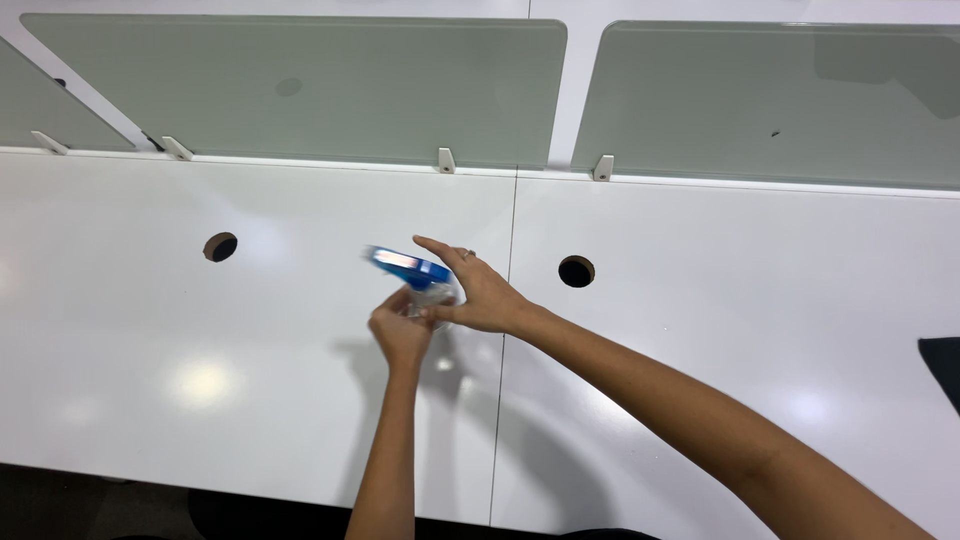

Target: The person sprays a white desk surface with liquid from a bottle and wipes the surface with a black cloth, then moves an office chair into position under the desk.

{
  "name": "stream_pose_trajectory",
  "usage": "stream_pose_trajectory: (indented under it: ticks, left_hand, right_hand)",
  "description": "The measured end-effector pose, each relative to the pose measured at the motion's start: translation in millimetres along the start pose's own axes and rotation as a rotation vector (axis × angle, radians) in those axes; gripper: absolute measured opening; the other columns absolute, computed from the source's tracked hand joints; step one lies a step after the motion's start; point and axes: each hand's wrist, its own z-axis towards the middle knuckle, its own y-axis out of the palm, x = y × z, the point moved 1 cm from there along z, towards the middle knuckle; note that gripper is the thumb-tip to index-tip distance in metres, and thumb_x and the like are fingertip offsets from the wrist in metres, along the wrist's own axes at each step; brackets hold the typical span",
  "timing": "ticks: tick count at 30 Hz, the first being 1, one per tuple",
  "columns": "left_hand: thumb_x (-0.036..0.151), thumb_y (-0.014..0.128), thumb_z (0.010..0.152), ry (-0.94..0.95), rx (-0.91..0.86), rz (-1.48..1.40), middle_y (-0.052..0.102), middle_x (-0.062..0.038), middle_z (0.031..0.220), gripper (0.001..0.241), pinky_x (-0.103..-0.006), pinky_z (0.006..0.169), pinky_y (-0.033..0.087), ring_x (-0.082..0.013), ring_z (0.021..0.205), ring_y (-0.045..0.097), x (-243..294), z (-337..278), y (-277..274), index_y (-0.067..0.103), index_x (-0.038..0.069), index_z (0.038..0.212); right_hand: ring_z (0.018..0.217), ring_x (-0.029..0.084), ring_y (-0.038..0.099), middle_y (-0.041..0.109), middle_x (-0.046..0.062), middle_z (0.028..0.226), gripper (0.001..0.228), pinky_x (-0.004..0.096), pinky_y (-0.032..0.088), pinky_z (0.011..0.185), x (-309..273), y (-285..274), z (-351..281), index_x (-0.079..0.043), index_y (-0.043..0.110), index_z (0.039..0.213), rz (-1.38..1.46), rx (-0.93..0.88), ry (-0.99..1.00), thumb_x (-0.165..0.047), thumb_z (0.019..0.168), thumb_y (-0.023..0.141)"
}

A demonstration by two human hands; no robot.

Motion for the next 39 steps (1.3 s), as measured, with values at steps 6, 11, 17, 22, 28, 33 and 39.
stream_pose_trajectory:
  ticks: [6,11,17,22,28,33,39]
  left_hand:
    - [0.013,0.096,0.063,0.009,0.214,-0.013,0.079,-0.013,0.094,0.044,-0.0333,0.08,0.06,-0.0196,0.082,0.075,-4,5,-31,0.076,-0.004,0.098]
    - [0.023,0.097,0.065,-0.012,0.338,0.124,0.08,-0.013,0.095,0.047,-0.0338,0.083,0.059,-0.021,0.084,0.077,-11,4,-36,0.079,-0.002,0.101]
    - [0.038,0.093,0.073,0.038,0.4,0.311,0.077,-0.013,0.11,0.062,-0.0385,0.087,0.058,-0.0254,0.099,0.074,-32,-2,-24,0.073,0.001,0.119]
    - [0.045,0.09,0.077,-0.079,0.462,0.46,0.029,-0.031,0.16,0.12,-0.0596,0.116,0.03,-0.0457,0.147,0.029,-61,-23,2,0.019,-0.011,0.156]
    - [0.042,0.079,0.085,-0.091,0.266,0.668,-0.013,-0.032,0.164,0.123,-0.075,0.117,0.003,-0.0472,0.156,-0.001,-74,-116,118,-0.008,-0.006,0.157]
    - [0.027,0.076,0.085,0.071,-0.131,0.58,-0.011,-0.031,0.166,0.111,-0.0728,0.118,0.002,-0.0455,0.155,-0.002,-35,-188,231,-0.002,0.001,0.16]
    - [0.02,0.076,0.087,0.212,-0.391,0.572,-0.007,-0.028,0.166,0.101,-0.0735,0.117,0.001,-0.0473,0.154,-0.002,5,-248,341,0.007,0.006,0.159]
  right_hand:
    - [0.142,0.04,0.043,0.049,0.026,0.147,0.098,0.051,0.04,0.113,38,8,-17,-0.02,0.024,0.159,-0.123,-0.196,0.204,-0.044,0.081,0.078]
    - [0.14,0.039,0.045,0.048,0.028,0.146,0.089,0.049,0.041,0.114,56,8,-34,-0.016,0.028,0.157,-0.133,-0.236,0.316,-0.043,0.085,0.075]
    - [0.127,0.038,0.057,0.05,0.024,0.145,0.083,0.048,0.049,0.105,66,0,-58,-0.017,0.032,0.155,-0.084,-0.233,0.425,-0.045,0.088,0.07]
    - [0.121,0.036,0.061,0.052,0.022,0.144,0.08,0.048,0.052,0.1,78,-19,-89,-0.018,0.034,0.155,-0.05,-0.192,0.468,-0.049,0.089,0.067]
    - [0.126,0.036,0.058,0.051,0.021,0.145,0.081,0.049,0.052,0.102,124,-58,-175,-0.02,0.037,0.154,-0.005,-0.078,0.581,-0.053,0.087,0.068]
    - [0.133,0.038,0.054,0.05,0.019,0.151,0.08,0.051,0.046,0.106,191,-113,-300,-0.019,0.04,0.153,-0.057,0.064,0.684,-0.059,0.088,0.065]
    - [0.14,0.043,0.045,0.042,0.021,0.156,0.081,0.058,0.042,0.108,281,-189,-492,-0.014,0.044,0.153,-0.067,0.416,1.063,-0.055,0.087,0.066]
